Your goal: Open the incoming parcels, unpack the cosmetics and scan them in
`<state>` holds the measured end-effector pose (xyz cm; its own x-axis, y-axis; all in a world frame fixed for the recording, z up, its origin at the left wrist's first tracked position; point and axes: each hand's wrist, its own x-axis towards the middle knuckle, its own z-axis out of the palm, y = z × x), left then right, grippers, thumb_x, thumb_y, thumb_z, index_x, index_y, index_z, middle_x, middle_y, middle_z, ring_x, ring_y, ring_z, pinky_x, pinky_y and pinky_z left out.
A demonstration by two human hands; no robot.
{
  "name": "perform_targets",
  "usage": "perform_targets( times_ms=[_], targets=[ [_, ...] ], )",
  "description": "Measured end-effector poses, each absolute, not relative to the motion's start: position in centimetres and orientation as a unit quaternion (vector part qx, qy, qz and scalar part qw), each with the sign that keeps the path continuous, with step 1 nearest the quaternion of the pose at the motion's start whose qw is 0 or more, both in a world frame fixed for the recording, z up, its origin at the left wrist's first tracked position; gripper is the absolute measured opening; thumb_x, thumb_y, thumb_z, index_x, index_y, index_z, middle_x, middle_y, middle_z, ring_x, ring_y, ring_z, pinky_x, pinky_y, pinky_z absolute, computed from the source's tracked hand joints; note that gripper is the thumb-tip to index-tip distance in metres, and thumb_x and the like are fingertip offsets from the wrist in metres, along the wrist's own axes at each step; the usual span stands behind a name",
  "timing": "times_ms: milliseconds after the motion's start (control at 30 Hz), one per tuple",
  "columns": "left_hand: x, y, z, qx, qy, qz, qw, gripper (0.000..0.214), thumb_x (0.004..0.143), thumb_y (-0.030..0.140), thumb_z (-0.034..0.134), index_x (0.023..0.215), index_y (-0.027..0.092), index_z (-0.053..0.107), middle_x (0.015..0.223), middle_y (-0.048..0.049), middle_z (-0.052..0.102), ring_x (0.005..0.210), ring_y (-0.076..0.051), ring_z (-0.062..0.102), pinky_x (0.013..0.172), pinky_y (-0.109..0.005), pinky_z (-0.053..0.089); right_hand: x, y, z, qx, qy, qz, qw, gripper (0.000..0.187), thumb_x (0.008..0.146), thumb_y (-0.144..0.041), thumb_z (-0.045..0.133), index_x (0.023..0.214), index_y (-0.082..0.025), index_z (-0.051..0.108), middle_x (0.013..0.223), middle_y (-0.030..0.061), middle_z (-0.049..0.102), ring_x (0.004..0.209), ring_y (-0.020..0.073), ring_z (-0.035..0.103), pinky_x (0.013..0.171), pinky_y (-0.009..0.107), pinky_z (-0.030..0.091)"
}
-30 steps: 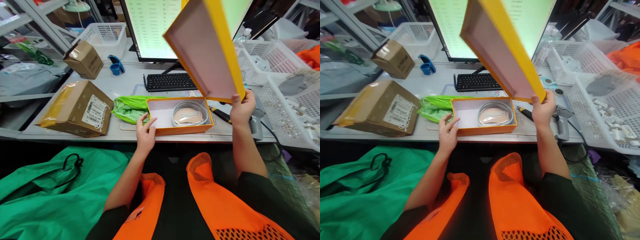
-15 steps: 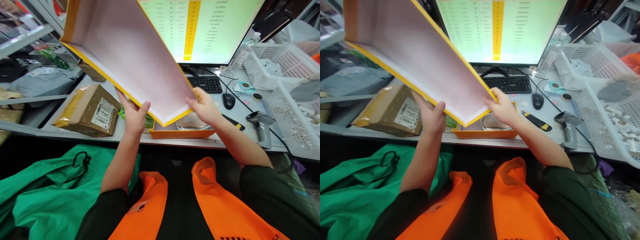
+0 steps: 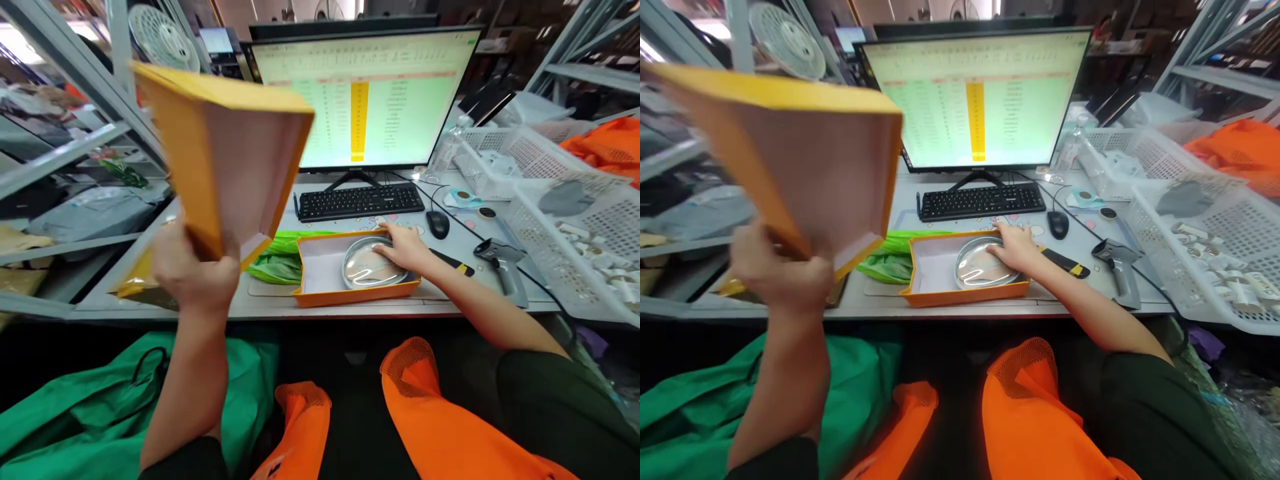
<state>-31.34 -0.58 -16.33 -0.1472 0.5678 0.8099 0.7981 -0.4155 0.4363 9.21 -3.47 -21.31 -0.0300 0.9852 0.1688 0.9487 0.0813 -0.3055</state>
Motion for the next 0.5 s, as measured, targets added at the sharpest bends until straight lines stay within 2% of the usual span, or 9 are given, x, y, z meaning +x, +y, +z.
perform_targets(
  times_ms=[100, 167, 233, 333, 433, 500],
  targets=[
    [-28.0, -0.9, -16.6, -0.726, -0.526, -0.398, 0.196, 0.049, 0.087, 0.043, 0.075, 0.125, 0.013, 0.073, 0.101, -0.0158, 0.07, 0.103, -0.038, 0.065, 0.092, -0.05, 0.052, 9.8, -3.7, -21.7, -0.653, -0.696, 0.084, 0.288, 0.045, 0.097, -0.028, 0.062, 0.14, -0.015, 0.067, 0.099, 0.01, 0.078, 0.098, 0.03, 0.071, 0.102, 0.05, 0.046],
    [-26.0, -1.0, -17.2, -0.767, -0.516, -0.329, 0.194, 0.041, 0.09, 0.038, 0.072, 0.125, 0.015, 0.075, 0.098, -0.0146, 0.069, 0.099, -0.036, 0.064, 0.085, -0.045, 0.05, 10.1, -4.1, -21.7, -0.629, -0.694, 0.086, 0.339, 0.04, 0.098, -0.024, 0.055, 0.134, -0.016, 0.071, 0.094, 0.0083, 0.077, 0.093, 0.0278, 0.07, 0.099, 0.046, 0.048],
    [-24.4, -1.1, -17.9, -0.786, -0.518, -0.284, 0.182, 0.037, 0.092, 0.033, 0.07, 0.125, 0.017, 0.076, 0.1, -0.0147, 0.07, 0.099, -0.035, 0.063, 0.081, -0.043, 0.048, 10.1, -4.7, -21.5, -0.613, -0.704, 0.086, 0.349, 0.038, 0.101, -0.025, 0.053, 0.133, -0.016, 0.072, 0.097, 0.0086, 0.077, 0.094, 0.0271, 0.07, 0.097, 0.043, 0.05],
    [-22.9, -1.6, -19.1, -0.8, -0.521, -0.249, 0.16, 0.038, 0.092, 0.03, 0.07, 0.127, 0.018, 0.077, 0.106, -0.015, 0.07, 0.101, -0.035, 0.061, 0.082, -0.042, 0.047, 9.3, -5.9, -21.0, -0.639, -0.719, 0.042, 0.269, 0.036, 0.104, -0.039, 0.057, 0.124, -0.015, 0.075, 0.109, 0.0142, 0.076, 0.104, 0.0311, 0.069, 0.099, 0.046, 0.049],
    [-22.0, -2.1, -20.5, -0.794, -0.54, -0.241, 0.14, 0.042, 0.091, 0.029, 0.071, 0.132, 0.02, 0.076, 0.11, -0.0157, 0.068, 0.101, -0.035, 0.06, 0.085, -0.043, 0.048, 8.1, -6.4, -20.6, -0.687, -0.714, -0.018, 0.132, 0.049, 0.103, -0.057, 0.06, 0.109, -0.011, 0.077, 0.118, 0.0236, 0.073, 0.116, 0.0405, 0.064, 0.103, 0.055, 0.045],
    [-21.6, -2.1, -21.4, -0.786, -0.554, -0.242, 0.127, 0.047, 0.09, 0.026, 0.072, 0.136, 0.022, 0.075, 0.112, -0.0158, 0.067, 0.102, -0.035, 0.06, 0.088, -0.044, 0.049, 7.6, -6.1, -20.5, -0.697, -0.712, -0.01, 0.083, 0.054, 0.102, -0.062, 0.061, 0.107, -0.01, 0.075, 0.121, 0.0266, 0.072, 0.121, 0.0437, 0.061, 0.105, 0.059, 0.043]
  ],
)
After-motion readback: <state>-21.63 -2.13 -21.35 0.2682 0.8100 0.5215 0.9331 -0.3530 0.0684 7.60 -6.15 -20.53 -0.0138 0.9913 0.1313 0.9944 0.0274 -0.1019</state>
